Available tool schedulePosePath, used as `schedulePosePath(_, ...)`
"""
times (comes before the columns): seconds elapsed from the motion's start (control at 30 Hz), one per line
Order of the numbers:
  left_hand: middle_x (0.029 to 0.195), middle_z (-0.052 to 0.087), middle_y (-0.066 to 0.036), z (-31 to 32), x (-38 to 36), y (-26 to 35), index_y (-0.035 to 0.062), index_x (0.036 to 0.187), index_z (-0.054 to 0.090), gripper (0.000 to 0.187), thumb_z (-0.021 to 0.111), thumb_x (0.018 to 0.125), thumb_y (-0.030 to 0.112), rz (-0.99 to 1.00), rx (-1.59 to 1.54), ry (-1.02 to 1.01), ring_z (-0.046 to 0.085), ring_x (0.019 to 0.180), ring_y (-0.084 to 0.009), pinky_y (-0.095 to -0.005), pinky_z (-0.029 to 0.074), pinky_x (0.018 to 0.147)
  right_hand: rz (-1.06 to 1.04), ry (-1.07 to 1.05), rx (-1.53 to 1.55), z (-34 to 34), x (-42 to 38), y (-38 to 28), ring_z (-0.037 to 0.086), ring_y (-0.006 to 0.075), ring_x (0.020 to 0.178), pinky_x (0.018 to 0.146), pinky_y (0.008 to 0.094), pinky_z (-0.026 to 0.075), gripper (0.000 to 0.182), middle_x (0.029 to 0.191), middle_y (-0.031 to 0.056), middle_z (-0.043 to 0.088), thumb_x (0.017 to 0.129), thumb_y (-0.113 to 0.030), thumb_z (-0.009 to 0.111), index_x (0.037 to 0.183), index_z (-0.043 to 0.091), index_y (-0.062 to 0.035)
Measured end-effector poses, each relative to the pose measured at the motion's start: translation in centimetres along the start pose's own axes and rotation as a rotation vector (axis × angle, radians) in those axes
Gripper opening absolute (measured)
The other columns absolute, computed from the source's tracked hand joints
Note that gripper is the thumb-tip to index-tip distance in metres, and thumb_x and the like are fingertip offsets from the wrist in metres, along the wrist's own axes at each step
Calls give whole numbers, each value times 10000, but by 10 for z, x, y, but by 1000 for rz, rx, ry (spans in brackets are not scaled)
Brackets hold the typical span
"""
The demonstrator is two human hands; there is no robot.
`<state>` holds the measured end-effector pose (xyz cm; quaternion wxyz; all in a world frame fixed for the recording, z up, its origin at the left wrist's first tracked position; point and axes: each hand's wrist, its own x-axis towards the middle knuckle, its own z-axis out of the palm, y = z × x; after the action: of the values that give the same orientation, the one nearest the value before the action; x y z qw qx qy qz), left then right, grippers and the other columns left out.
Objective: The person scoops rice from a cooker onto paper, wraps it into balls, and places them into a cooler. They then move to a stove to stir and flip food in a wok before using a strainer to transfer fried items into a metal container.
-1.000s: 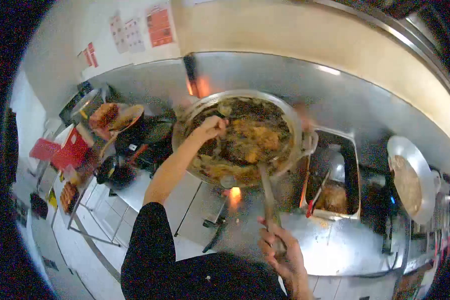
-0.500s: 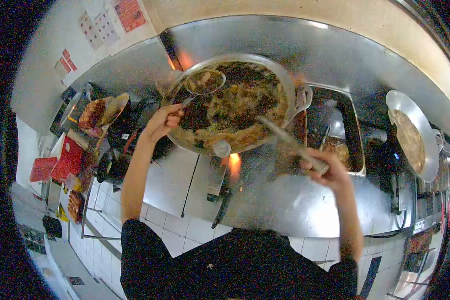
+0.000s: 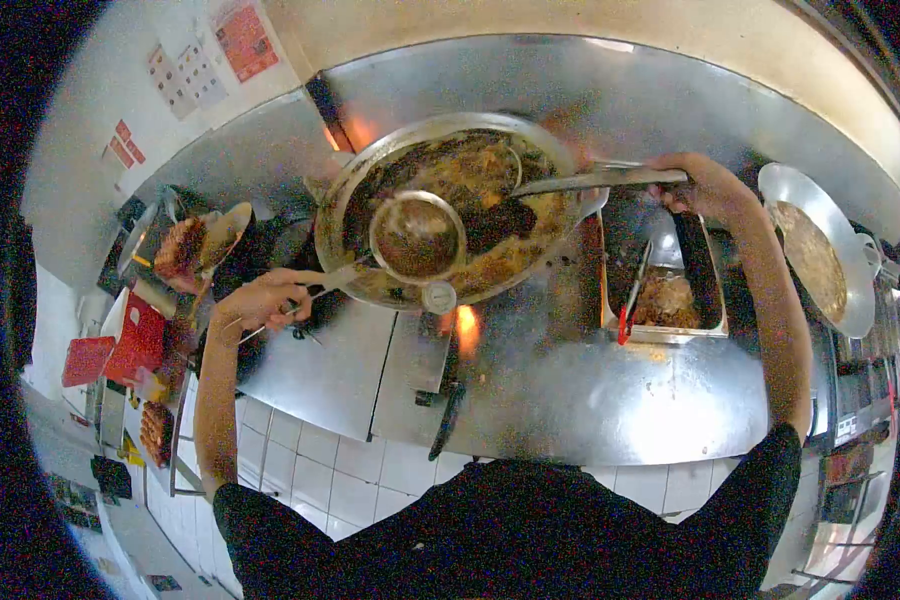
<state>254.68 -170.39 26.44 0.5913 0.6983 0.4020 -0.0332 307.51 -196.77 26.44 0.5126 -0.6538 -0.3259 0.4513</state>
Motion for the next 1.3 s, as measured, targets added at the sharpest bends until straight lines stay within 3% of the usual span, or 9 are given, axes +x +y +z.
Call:
schedulePosePath(0.1,683,517,-43,2,16,9,45,1381,410,487,453,899,88,7,40,-241,380,450,-37,-193,282,356,-4,-17,1,4,7,-18,491,106,496,413,226,388,293,713,59,593,930,-239,499,1038,587,18)
schedulePosePath(0.47,690,571,-42,57,87,33,14,1312,470,405,464,915,91,1,-143,-322,399,432,-23,-171,268,318,32,-75,70,16,1,-10,514,118,509,418,241,402,315,716,82,598,910,-245,513,1071,583,16)
schedulePosePath(0.5,761,547,-27,63,82,38,-11,1109,554,272,433,878,64,53,-123,-375,351,468,-19,-173,275,368,38,-41,64,24,-7,-12,517,119,517,420,246,399,323,714,84,594,899,-248,516,1069,584,18)
schedulePosePath(0.53,761,547,-27,66,83,36,-11,1109,554,272,433,878,64,53,-120,-377,351,468,-19,-173,275,368,37,-37,66,26,-8,-10,517,119,517,420,246,399,323,714,84,594,899,-248,516,1069,584,18)
schedulePosePath(0.6,729,546,-22,72,86,29,-2,1269,498,374,457,912,98,4,-189,-324,371,427,-12,-172,265,313,49,16,55,28,-8,-8,516,119,517,423,241,401,326,706,80,590,895,-259,519,1057,580,17)
schedulePosePath(0.9,699,494,6,89,78,-11,6,1283,464,375,460,934,143,23,-437,-275,334,410,2,-151,256,310,94,-26,179,27,-19,25,504,108,467,378,224,395,270,679,68,584,904,-266,518,969,594,-16)
schedulePosePath(1.03,704,526,-9,81,26,-22,33,1199,522,283,436,950,136,44,-447,-304,356,413,-14,-172,273,324,211,-32,255,63,-47,52,468,101,512,406,236,359,311,670,6,525,934,-267,480,1154,548,-57)
schedulePosePath(1.1,709,535,-20,78,3,-24,47,1367,411,432,432,946,140,23,-430,-140,362,410,-23,-175,267,322,184,-108,323,89,-61,66,461,110,503,430,256,359,231,677,14,510,950,-296,461,1000,528,-81)
schedulePosePath(1.3,712,536,-37,70,-10,-9,50,1232,467,318,437,933,153,76,-406,-52,367,422,-39,-184,268,341,166,-250,436,177,-87,99,498,179,486,376,329,402,216,738,69,538,981,-294,428,1006,405,-81)
